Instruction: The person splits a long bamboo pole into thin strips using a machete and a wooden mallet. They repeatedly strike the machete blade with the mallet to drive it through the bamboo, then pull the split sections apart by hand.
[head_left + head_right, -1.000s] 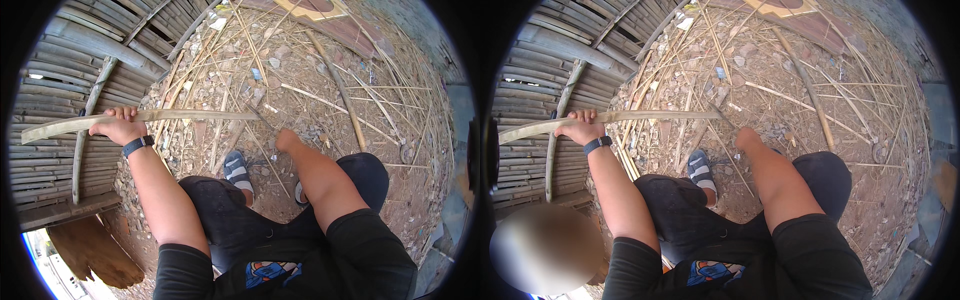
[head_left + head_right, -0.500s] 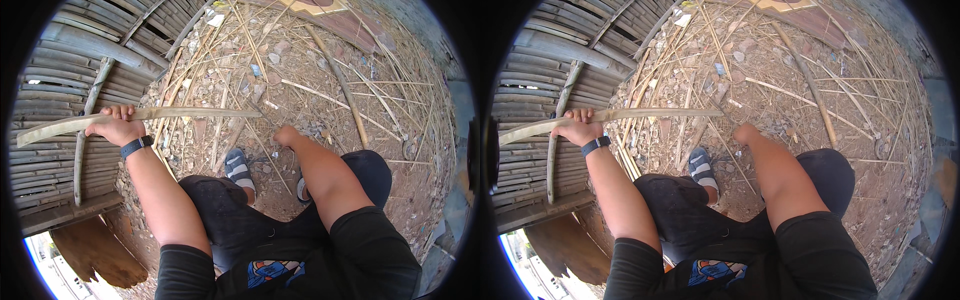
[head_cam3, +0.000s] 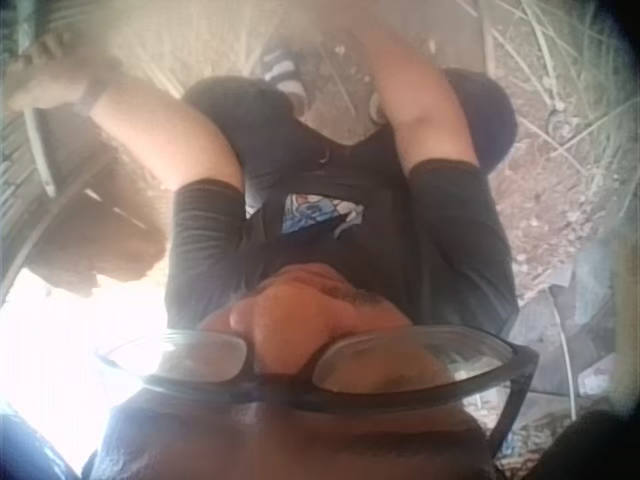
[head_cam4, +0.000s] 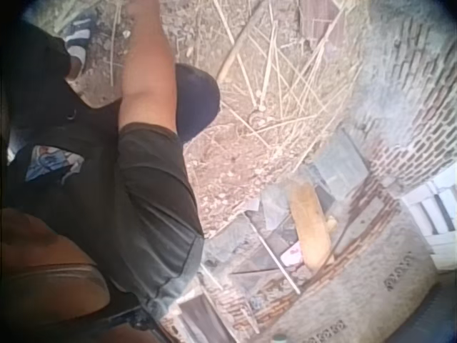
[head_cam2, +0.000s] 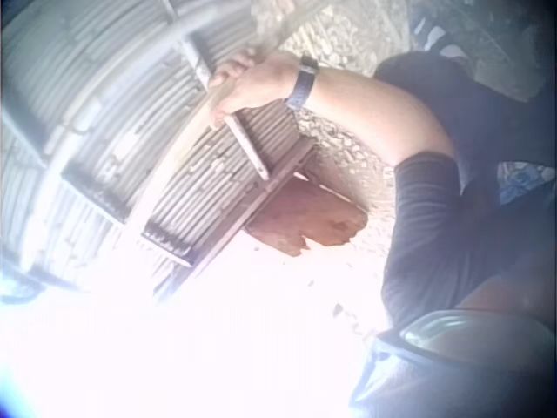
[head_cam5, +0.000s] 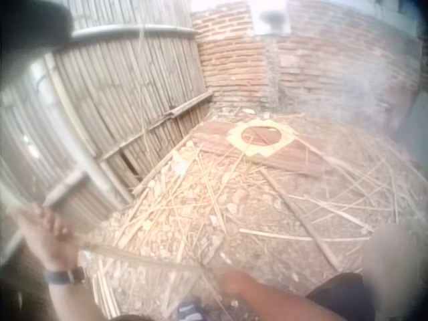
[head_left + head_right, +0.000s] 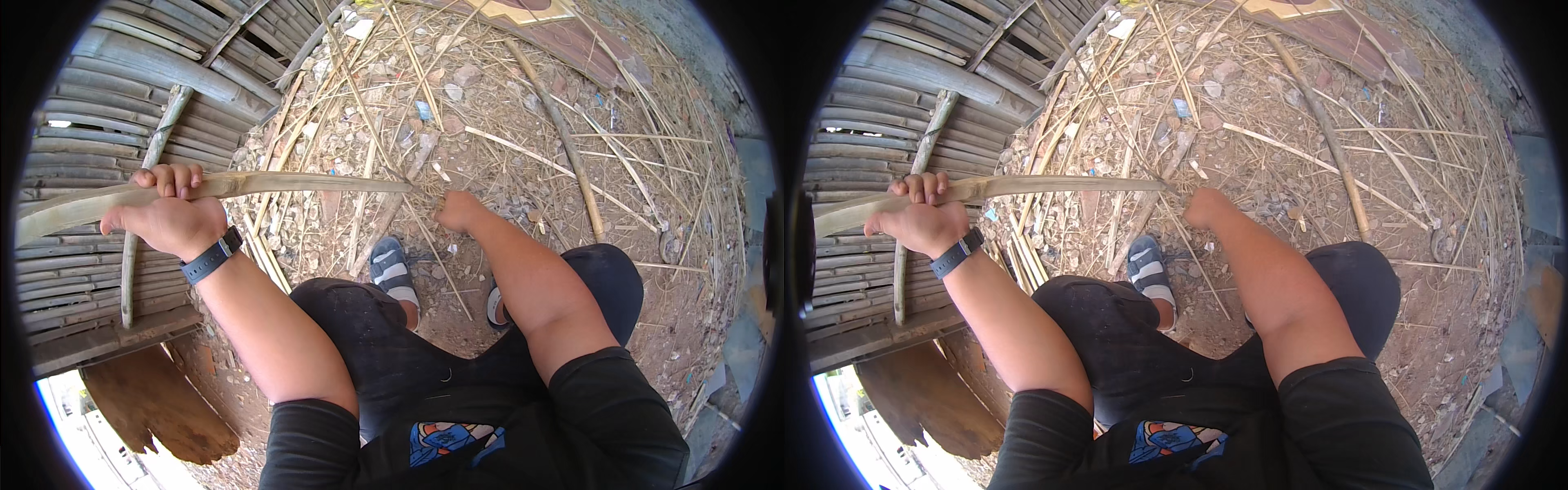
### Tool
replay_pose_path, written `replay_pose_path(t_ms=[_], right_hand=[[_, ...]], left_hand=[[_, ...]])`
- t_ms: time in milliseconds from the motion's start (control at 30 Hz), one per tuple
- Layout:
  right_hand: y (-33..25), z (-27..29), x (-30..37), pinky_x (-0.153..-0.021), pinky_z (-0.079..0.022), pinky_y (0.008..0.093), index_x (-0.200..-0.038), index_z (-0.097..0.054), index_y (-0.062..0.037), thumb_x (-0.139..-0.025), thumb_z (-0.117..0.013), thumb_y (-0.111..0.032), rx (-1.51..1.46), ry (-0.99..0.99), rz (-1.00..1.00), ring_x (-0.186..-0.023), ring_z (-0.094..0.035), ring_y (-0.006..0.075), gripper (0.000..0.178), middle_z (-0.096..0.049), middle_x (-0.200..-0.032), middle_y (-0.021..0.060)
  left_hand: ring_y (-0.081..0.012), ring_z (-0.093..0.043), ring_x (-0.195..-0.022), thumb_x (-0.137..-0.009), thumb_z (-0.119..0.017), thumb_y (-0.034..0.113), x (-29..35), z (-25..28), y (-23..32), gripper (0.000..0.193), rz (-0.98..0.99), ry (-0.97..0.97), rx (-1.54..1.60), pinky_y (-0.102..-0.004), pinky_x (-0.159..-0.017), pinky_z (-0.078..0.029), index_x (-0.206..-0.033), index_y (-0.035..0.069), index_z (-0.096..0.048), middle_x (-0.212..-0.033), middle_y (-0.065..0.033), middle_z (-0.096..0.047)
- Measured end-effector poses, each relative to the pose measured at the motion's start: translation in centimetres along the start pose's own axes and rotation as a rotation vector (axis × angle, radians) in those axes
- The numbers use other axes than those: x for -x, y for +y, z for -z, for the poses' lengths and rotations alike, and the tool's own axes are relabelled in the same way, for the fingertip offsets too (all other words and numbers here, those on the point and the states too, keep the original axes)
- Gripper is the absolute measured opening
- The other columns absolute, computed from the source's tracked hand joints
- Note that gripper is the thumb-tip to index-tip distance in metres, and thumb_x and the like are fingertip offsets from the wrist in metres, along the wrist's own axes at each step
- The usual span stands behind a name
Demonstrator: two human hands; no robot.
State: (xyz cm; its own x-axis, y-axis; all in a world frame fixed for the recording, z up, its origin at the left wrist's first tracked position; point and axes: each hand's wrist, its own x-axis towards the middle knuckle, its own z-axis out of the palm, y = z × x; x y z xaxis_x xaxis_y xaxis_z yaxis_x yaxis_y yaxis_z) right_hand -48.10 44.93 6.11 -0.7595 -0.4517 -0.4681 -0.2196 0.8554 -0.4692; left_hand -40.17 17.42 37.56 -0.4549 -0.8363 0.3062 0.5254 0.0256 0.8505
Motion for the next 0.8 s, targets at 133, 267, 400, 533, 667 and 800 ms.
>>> replay_pose_path(t_ms=[133,267,400,533,667,800], right_hand=[[-1.6,3.2,0.8,-0.074,-0.056,0.0433,-0.085,-0.072,0.0057,-0.081,-0.058,-0.025,-0.155,-0.249,-0.152,-0.078,-0.07,0.0351,0.034,-0.071,-0.085,0.0224],[-2.8,7.2,0.5,-0.07,-0.056,0.0427,-0.078,-0.072,0.0039,-0.08,-0.057,-0.024,-0.04,-0.297,-0.108,-0.07,-0.07,0.0309,0.031,-0.07,-0.077,0.0208],[-4.2,10.1,1.3,-0.07,-0.055,0.0424,-0.076,-0.073,0.0023,-0.078,-0.057,-0.023,0.081,-0.278,-0.067,-0.073,-0.07,0.0304,0.03,-0.071,-0.078,0.0215],[-4.6,9.5,1.0,-0.074,-0.055,0.0415,-0.076,-0.074,0.0006,-0.077,-0.056,-0.021,0.085,-0.281,-0.054,-0.078,-0.071,0.0315,0.028,-0.071,-0.081,0.0209],[-1.8,4.0,-0.8,-0.08,-0.055,0.042,-0.082,-0.075,-0.0001,-0.08,-0.058,-0.024,0.167,-0.248,0.016,-0.085,-0.071,0.0326,0.029,-0.072,-0.085,0.02],[-1.6,1.3,1.1,-0.085,-0.054,0.0433,-0.096,-0.074,0.0009,-0.087,-0.062,-0.037,0.095,-0.055,-0.011,-0.096,-0.069,0.0344,0.041,-0.072,-0.098,0.0203]], left_hand=[[-0.0125,-0.027,-0.049,-0.077,-0.025,0.094,1.2,-1.2,1.4,0.084,-0.014,-0.026,0.005,-0.0283,-0.054,-0.031,-0.081,0.013,-0.046,-0.058,0.002,-0.032],[-0.0123,-0.028,-0.05,-0.076,-0.031,0.095,1.5,-1.2,3.4,0.083,-0.068,-0.052,-0.002,-0.0275,-0.054,-0.031,-0.079,0.013,-0.047,-0.06,0.0015,-0.034],[-0.0122,-0.028,-0.051,-0.079,-0.03,0.093,1.1,0.1,5.3,0.081,-0.145,-0.115,0.017,-0.0275,-0.054,-0.031,-0.08,0.013,-0.047,-0.061,0.0015,-0.034],[-0.0122,-0.029,-0.05,-0.079,-0.024,0.093,0.4,0.7,5.1,0.083,-0.118,-0.109,0.025,-0.0279,-0.054,-0.031,-0.081,0.013,-0.046,-0.06,0.0017,-0.035],[-0.0121,-0.028,-0.051,-0.081,-0.016,0.091,1.4,-1.5,0.9,0.084,-0.054,0.005,-0.062,-0.0278,-0.054,-0.032,-0.082,0.012,-0.045,-0.062,0.0008,-0.036],[-0.0124,-0.028,-0.052,-0.081,-0.016,0.091,0.8,-1.0,-1.1,0.083,-0.036,0.058,-0.089,-0.0277,-0.054,-0.032,-0.085,0.012,-0.042,-0.068,0.0,-0.038]])
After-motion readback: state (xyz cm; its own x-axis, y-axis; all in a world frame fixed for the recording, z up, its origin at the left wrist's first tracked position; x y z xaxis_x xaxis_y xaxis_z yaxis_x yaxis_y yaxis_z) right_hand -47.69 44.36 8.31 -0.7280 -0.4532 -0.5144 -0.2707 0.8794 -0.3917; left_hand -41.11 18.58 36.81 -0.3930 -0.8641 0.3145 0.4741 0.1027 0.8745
